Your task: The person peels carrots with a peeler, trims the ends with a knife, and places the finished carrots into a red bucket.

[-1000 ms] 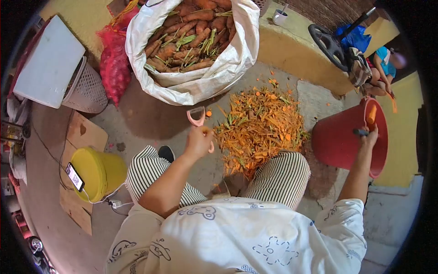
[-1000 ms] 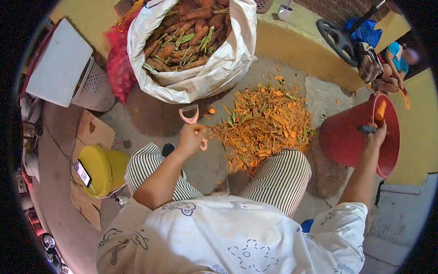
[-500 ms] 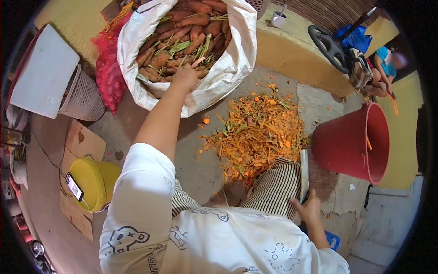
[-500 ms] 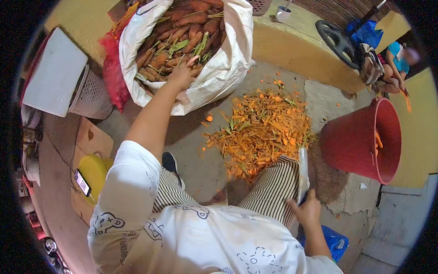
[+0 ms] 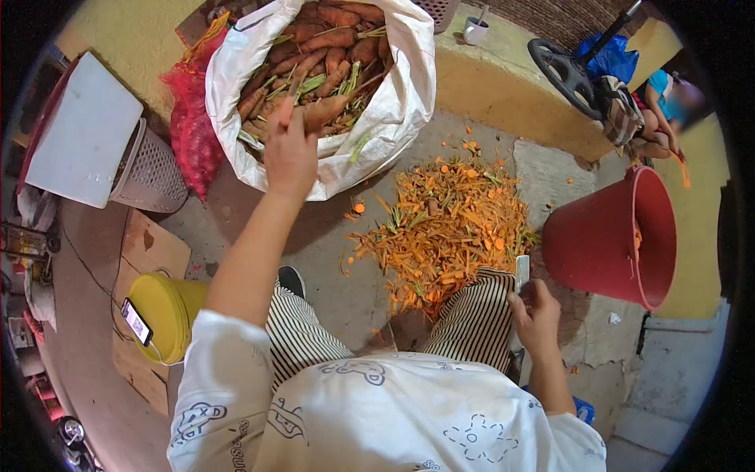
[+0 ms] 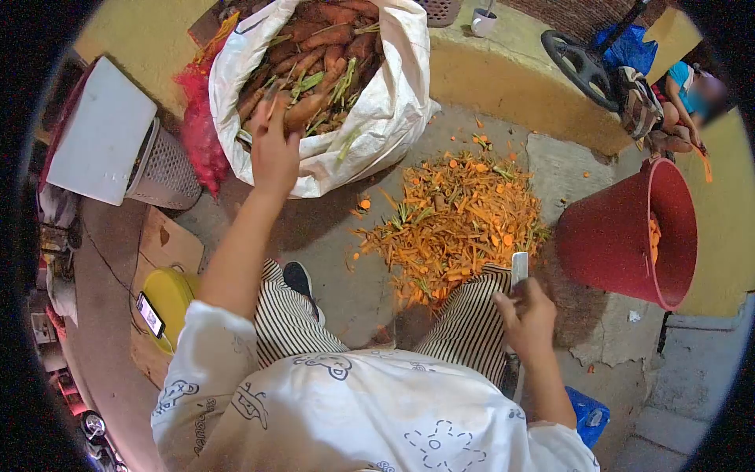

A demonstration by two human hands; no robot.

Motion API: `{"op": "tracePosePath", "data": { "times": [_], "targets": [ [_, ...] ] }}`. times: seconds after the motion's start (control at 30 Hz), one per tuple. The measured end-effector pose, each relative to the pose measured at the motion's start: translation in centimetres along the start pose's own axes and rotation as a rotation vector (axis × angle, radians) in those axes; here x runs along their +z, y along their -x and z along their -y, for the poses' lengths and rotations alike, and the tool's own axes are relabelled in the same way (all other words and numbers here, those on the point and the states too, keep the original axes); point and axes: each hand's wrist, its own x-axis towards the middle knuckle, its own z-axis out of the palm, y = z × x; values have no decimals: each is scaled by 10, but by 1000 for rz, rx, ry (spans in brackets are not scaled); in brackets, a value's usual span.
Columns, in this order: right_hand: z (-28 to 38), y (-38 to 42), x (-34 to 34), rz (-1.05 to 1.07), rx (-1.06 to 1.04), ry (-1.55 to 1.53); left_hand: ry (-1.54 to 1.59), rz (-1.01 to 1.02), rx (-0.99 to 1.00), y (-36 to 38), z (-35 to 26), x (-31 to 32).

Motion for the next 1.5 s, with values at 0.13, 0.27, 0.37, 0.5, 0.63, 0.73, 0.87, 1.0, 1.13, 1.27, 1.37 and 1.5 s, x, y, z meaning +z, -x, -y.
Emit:
{"op": "tracePosePath", "data": {
  "times": [0.13, 0.27, 0.37, 0.5, 0.63, 0.73, 0.87, 1.0, 1.13, 1.27, 1.37, 1.5],
  "targets": [
    [27, -26, 69, 351, 105, -644, 898, 570, -726, 52, -39, -56],
    [74, -48, 145, 828, 319, -867, 1708, 740, -941, 124, -48, -33],
    [90, -47, 166, 1163, 515, -1201, 1760, 858, -974, 130, -51, -33],
    [91, -44, 178, 1188, 613, -1410, 1779, 940, -902, 140, -31, -13],
    [78, -48, 184, 1340, 547, -1597, 1837, 1144, -869, 140, -19, -6],
    [78, -46, 189, 1102, 593, -1513, 1801, 1100, -843, 142, -24, -8],
    [64, -60, 189, 652, 634, -1083, 1790, 925, -986, 140, -35, -10],
    [36, -84, 161, 262, 120, -328, 1562, 876, -1205, 139, -26, -4],
    [36, -89, 128, 65, -132, -362, 1435, 947, -1297, 143, -21, 0],
    [70, -80, 100, 215, 6, -929, 1610, 924, -1506, 150, -22, 4],
    [88, -74, 107, 411, 77, -1273, 1665, 955, -1519, 155, -23, 5],
    [91, -78, 123, 502, 268, -1510, 1760, 936, -1549, 155, -26, 5]
  ]
}}
